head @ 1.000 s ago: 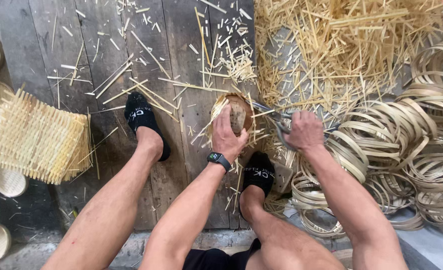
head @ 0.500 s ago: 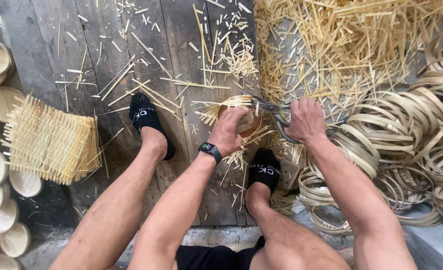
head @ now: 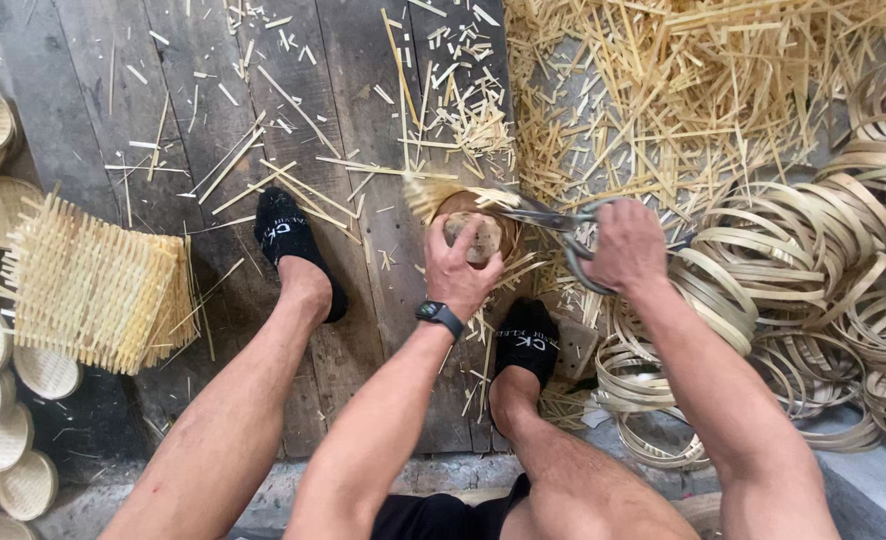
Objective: The person sits on the floor and repeatedly forms small round bamboo bowls by wrapping a flat woven bamboo mat around a circular wooden mold. They use shears to trim the excess bamboo strips flush with the mold edge, then remove the finished bowl and place it aside. The process is repeated multiple times.
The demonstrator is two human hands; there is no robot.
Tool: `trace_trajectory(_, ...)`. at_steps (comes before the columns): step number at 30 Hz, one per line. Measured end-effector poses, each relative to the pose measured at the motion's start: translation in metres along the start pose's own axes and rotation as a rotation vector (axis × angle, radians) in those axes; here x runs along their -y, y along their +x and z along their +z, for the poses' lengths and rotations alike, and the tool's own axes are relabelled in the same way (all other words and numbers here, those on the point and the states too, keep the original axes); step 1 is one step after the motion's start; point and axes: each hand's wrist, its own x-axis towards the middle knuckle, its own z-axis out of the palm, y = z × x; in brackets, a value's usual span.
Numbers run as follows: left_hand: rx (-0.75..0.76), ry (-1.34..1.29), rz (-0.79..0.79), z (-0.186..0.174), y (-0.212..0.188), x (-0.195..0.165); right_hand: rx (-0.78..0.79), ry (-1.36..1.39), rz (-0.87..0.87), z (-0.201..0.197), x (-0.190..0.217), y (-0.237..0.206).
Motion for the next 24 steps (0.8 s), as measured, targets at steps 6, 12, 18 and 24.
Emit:
trace_trajectory(6, 0.089, -0.011, 0.106, -0.013, 0.006, 0.014, 0.224, 0.103, 0.011, 0.010, 0.005, 0.012)
trace_trajectory(12, 0.078, -0.021, 0.047, -0.004, 0.000, 0.002, -0.274, -0.076, -0.129, 0.018, -0.015, 0.008)
trace_trajectory(18, 0.254, 0.044, 0.186, -0.016, 0.015, 0.013, -0.178, -0.043, -0.097, 0.031, -0.004, 0.017)
trace_trajectory(24, 0.041, -0.165, 0.018, -0.008, -0.007, -0.002, -0.224, -0.032, -0.125, 0.027, -0.019, 0.008)
